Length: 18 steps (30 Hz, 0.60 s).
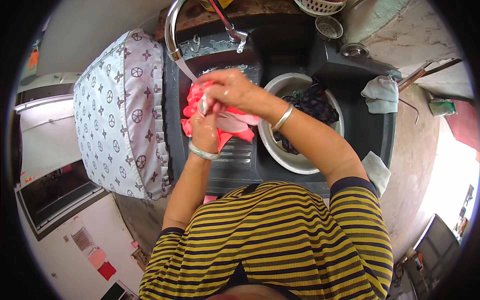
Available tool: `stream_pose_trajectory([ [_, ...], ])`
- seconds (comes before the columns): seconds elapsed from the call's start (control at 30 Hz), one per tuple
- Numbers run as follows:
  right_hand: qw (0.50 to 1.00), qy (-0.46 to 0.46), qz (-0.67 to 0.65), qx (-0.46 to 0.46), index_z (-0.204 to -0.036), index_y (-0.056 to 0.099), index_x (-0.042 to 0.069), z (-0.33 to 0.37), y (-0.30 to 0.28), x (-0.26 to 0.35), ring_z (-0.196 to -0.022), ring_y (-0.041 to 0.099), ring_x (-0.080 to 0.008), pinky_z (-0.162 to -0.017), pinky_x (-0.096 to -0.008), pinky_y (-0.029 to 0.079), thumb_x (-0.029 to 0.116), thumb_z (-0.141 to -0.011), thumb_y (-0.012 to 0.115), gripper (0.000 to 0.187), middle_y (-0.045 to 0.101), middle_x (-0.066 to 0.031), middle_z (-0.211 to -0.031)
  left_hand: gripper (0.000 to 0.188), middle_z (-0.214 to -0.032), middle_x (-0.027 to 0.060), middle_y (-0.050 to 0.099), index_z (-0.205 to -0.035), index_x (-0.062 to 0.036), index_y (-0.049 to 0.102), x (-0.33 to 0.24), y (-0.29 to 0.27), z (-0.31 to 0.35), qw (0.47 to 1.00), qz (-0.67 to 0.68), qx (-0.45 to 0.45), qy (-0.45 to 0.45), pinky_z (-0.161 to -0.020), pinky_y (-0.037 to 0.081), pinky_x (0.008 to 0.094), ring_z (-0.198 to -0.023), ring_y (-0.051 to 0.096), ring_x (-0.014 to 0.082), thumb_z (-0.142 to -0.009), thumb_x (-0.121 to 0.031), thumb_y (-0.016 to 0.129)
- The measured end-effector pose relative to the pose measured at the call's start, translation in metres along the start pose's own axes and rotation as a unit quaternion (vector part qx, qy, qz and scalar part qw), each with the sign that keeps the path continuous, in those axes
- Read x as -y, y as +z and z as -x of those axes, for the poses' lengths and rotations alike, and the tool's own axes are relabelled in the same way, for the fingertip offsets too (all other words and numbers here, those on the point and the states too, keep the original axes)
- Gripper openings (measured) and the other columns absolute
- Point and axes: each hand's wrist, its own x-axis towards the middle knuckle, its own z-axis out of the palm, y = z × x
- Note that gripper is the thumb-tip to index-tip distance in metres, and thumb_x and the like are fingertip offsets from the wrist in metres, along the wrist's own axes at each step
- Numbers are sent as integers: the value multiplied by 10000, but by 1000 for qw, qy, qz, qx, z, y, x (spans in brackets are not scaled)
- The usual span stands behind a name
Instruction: Hand washing clothes in a sink and hanging them to dry.
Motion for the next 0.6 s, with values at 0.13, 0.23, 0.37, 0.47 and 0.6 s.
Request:
stream_pose_trajectory([
  [0.13,964,-105,244,-12,-1200,513,-6,0,-52,-42,-854,591,-157,-770,-279,483,129,-826,622,412,604,-77,-914,208,-868,88,618,-980,31,572,-33,10,-11,995,9,-54,-85,-669,500,294,-739,620,162,-901,-87,420],
  [0.23,888,-203,399,-109,-1164,517,28,15,-33,-66,-982,565,-309,-847,-339,464,195,-770,678,457,544,-172,-1066,207,-920,98,617,-1022,35,562,-36,-9,-16,996,23,-58,-58,-692,500,294,-793,617,170,-902,-99,460],
  [0.37,883,-223,397,-115,-1137,516,37,24,-25,-104,-985,564,-305,-852,-350,462,202,-768,680,436,543,-159,-1073,144,-804,54,604,-934,10,576,-36,-7,-24,988,68,-128,-61,-610,457,259,-691,582,128,-905,-99,486],
  [0.47,909,-184,358,-105,-958,584,29,21,-31,-119,-889,581,-304,-776,-372,472,168,-781,622,228,582,-157,-910,146,-858,83,603,-975,17,553,-27,-18,-26,987,51,-131,-78,-645,480,287,-735,599,162,-905,-91,484],
  [0.6,951,-96,210,-206,-933,591,6,19,-14,-83,-783,593,-206,-696,-303,471,121,-814,618,168,603,-127,-827,192,-934,136,593,-1030,52,513,-29,-20,-26,977,130,-160,-47,-732,511,344,-830,616,225,-914,-86,450],
])
